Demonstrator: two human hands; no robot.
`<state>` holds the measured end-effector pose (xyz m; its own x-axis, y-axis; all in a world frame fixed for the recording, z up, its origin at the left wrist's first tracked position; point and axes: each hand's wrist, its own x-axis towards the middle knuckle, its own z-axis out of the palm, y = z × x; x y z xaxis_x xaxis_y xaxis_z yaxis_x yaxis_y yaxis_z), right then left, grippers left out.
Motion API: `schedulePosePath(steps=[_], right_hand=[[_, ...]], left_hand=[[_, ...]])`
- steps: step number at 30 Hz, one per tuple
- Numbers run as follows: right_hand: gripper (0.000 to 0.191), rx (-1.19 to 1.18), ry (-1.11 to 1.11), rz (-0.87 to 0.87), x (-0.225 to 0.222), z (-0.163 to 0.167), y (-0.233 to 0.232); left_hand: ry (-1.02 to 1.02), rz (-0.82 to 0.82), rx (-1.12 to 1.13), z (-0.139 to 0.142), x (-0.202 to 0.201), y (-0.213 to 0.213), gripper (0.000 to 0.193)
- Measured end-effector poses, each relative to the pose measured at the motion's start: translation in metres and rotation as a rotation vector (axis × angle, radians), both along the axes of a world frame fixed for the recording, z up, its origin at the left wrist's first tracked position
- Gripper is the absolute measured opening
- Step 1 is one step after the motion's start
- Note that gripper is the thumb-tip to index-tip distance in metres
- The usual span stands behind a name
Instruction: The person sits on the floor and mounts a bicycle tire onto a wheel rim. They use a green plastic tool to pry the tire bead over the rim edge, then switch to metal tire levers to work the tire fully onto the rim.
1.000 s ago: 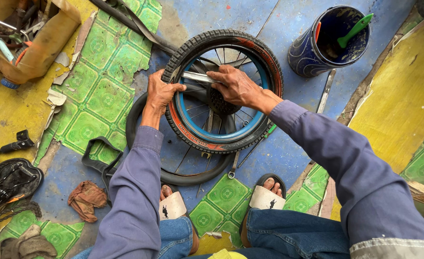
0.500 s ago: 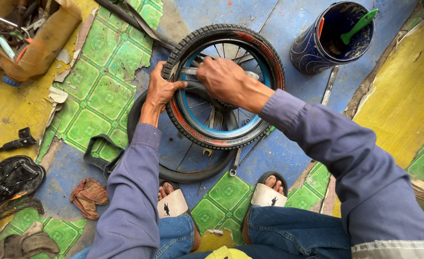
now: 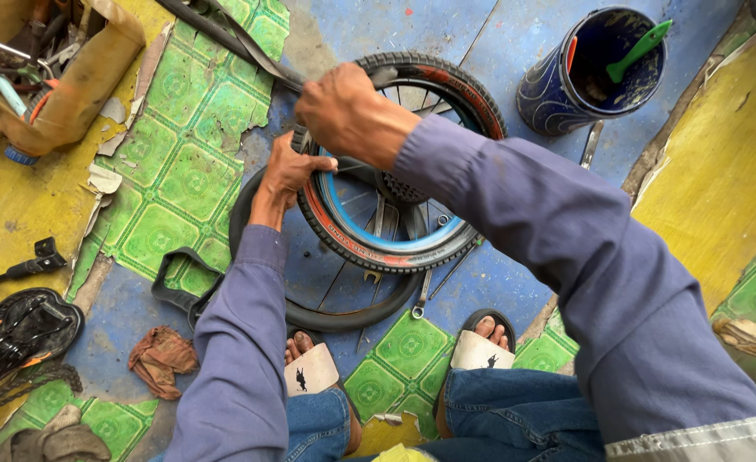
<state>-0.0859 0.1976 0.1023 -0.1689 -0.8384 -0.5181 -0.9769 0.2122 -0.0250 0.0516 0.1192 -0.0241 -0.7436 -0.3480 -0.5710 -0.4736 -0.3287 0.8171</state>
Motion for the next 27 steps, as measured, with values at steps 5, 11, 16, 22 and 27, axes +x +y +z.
schedulePosePath(steps=[5,11,16,22,27], right_hand=[[0.016,-0.205,-0.016,0.027,-0.033,-0.003,0.0],[0.029,0.058,-0.495,-0.344,-0.107,-0.021,0.035],[0.038,0.118,-0.69,-0.537,-0.107,-0.036,0.057],[0.039,0.003,-0.402,-0.231,-0.093,-0.003,0.048],[0.043,-0.006,-0.182,-0.107,-0.087,0.003,0.038]], left_hand=[[0.025,0.012,0.004,-0.004,0.003,0.002,0.033],[0.099,0.006,-0.132,-0.008,0.003,0.007,0.028],[-0.022,-0.016,-0.23,-0.003,-0.001,0.009,0.027],[0.055,-0.021,-0.181,-0.002,-0.002,0.009,0.027],[0.023,-0.02,-0.192,-0.004,0.001,0.007,0.03]])
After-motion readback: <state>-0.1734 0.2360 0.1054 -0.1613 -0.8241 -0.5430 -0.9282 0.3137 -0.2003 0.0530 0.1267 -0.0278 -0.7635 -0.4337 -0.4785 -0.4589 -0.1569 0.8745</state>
